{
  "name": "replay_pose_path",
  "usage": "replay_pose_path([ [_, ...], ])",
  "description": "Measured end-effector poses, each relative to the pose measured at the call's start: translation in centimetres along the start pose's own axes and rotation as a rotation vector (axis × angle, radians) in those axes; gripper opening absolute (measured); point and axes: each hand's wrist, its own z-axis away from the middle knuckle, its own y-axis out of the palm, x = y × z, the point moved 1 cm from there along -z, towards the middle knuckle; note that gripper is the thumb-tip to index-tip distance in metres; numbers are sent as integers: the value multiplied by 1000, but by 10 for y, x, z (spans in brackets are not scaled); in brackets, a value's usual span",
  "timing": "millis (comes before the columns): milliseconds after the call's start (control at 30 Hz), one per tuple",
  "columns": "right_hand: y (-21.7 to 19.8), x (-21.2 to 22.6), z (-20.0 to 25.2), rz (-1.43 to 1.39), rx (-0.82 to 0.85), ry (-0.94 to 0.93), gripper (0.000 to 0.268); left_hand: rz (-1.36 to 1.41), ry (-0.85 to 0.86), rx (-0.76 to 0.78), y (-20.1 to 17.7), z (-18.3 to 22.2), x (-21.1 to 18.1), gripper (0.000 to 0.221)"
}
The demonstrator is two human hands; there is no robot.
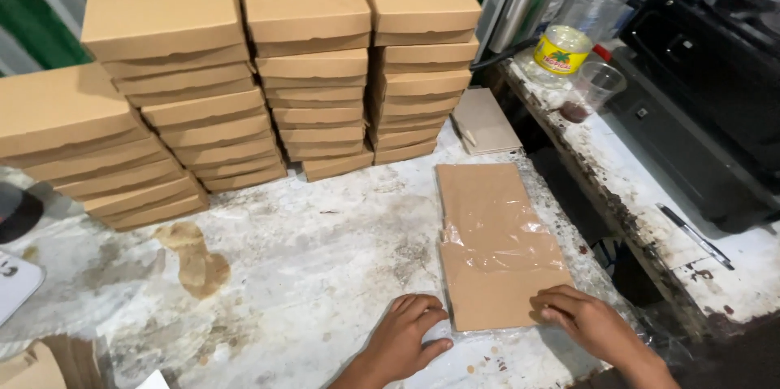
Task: The person assembles small cardboard boxes by folding flat sheets along pre-scored lines and tucking tabs into slots. They handle each box one at a time, completing the assembly and stacking the finished boxes on a nearby pile.
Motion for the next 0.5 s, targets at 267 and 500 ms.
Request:
replay_pose_path([
  [267,21,-3,-12,233,-4,-83,59,-36,-15,61,0,0,1,36],
  [500,18,-1,-22,318,71,-159,65,-29,-18,61,-1,-1,1,34],
])
